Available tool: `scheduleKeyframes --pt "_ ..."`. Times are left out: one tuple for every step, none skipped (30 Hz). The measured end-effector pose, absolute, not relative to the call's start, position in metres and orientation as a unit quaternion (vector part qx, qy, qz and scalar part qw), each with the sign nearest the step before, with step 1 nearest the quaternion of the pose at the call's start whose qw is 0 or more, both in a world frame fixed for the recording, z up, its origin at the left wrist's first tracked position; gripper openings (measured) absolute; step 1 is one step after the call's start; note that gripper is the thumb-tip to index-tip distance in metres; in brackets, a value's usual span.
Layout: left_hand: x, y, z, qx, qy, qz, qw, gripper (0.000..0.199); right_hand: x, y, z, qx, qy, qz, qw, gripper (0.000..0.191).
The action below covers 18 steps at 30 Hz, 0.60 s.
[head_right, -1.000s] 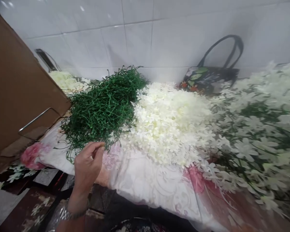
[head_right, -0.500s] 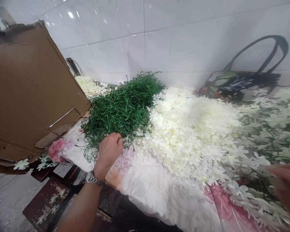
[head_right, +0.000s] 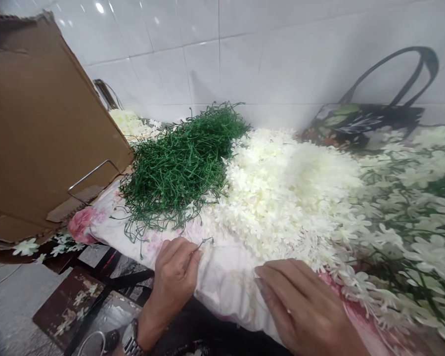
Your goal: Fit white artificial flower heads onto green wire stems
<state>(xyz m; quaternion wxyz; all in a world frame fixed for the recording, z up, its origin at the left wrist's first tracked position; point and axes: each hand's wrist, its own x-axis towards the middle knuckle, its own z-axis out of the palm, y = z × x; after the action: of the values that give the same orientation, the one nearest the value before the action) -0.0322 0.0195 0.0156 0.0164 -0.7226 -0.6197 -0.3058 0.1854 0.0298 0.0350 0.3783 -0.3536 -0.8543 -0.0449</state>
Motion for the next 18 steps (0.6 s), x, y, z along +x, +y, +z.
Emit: scheduleKeyframes --pt "-0.030 0.018 0.015 -0.731 -0.618 -0.289 0.017 0.023 0.178 0.030 0.034 -0.347 -0.858 -0.029 0.379 0.019" --pt "-0.028 0.017 0.015 -0.740 -0.617 -0.268 0.012 0.022 0.172 0.029 0.033 -0.345 -0.858 -0.014 0.379 0.019" --pt "-0.028 0.017 0.017 -0.749 -0.616 -0.246 -0.002 0.020 0.167 0.029 0.030 -0.342 -0.858 -0.004 0.384 0.019" --pt "-0.028 0.016 0.019 -0.757 -0.613 -0.225 -0.022 0.018 0.162 0.028 0.026 -0.342 -0.856 -0.002 0.388 0.018" --pt "-0.029 0.016 0.022 -0.765 -0.608 -0.206 -0.045 0.017 0.159 0.028 0.022 -0.342 -0.854 -0.004 0.392 0.018" --pt "-0.030 0.017 0.025 -0.773 -0.601 -0.190 -0.065 0.017 0.156 0.028 0.018 -0.340 -0.852 -0.012 0.397 0.017" --pt "-0.032 0.017 0.028 -0.783 -0.592 -0.173 -0.081 0.018 0.152 0.029 0.014 -0.335 -0.851 -0.022 0.403 0.017" --pt "-0.034 0.018 0.031 -0.791 -0.584 -0.158 -0.090 0.020 0.149 0.030 0.011 -0.328 -0.852 -0.032 0.406 0.018" --pt "-0.035 0.019 0.034 -0.800 -0.575 -0.144 -0.095 0.023 0.145 0.031 0.009 -0.320 -0.855 -0.041 0.407 0.020" --pt "-0.036 0.020 0.035 -0.805 -0.569 -0.134 -0.099 0.026 0.141 0.033 0.007 -0.314 -0.857 -0.048 0.405 0.022" --pt "-0.037 0.021 0.035 -0.809 -0.563 -0.129 -0.108 0.030 0.136 0.035 0.006 -0.310 -0.860 -0.054 0.403 0.024" --pt "-0.037 0.022 0.034 -0.809 -0.560 -0.132 -0.121 0.033 0.132 0.036 0.006 -0.306 -0.862 -0.056 0.399 0.025" --pt "-0.037 0.023 0.033 -0.804 -0.560 -0.143 -0.136 0.038 0.128 0.038 0.005 -0.303 -0.866 -0.056 0.395 0.026" --pt "-0.036 0.023 0.031 -0.798 -0.561 -0.158 -0.150 0.044 0.126 0.039 0.004 -0.297 -0.869 -0.056 0.391 0.027" --pt "-0.036 0.022 0.030 -0.792 -0.563 -0.174 -0.160 0.050 0.124 0.041 0.003 -0.290 -0.872 -0.057 0.389 0.028" --pt "-0.036 0.021 0.029 -0.787 -0.564 -0.189 -0.165 0.056 0.124 0.042 0.002 -0.284 -0.876 -0.058 0.385 0.029" --pt "-0.036 0.020 0.030 -0.785 -0.562 -0.200 -0.167 0.060 0.124 0.044 0.000 -0.280 -0.879 -0.063 0.382 0.031" --pt "-0.038 0.019 0.032 -0.786 -0.558 -0.205 -0.168 0.061 0.126 0.045 -0.002 -0.277 -0.879 -0.072 0.380 0.032"
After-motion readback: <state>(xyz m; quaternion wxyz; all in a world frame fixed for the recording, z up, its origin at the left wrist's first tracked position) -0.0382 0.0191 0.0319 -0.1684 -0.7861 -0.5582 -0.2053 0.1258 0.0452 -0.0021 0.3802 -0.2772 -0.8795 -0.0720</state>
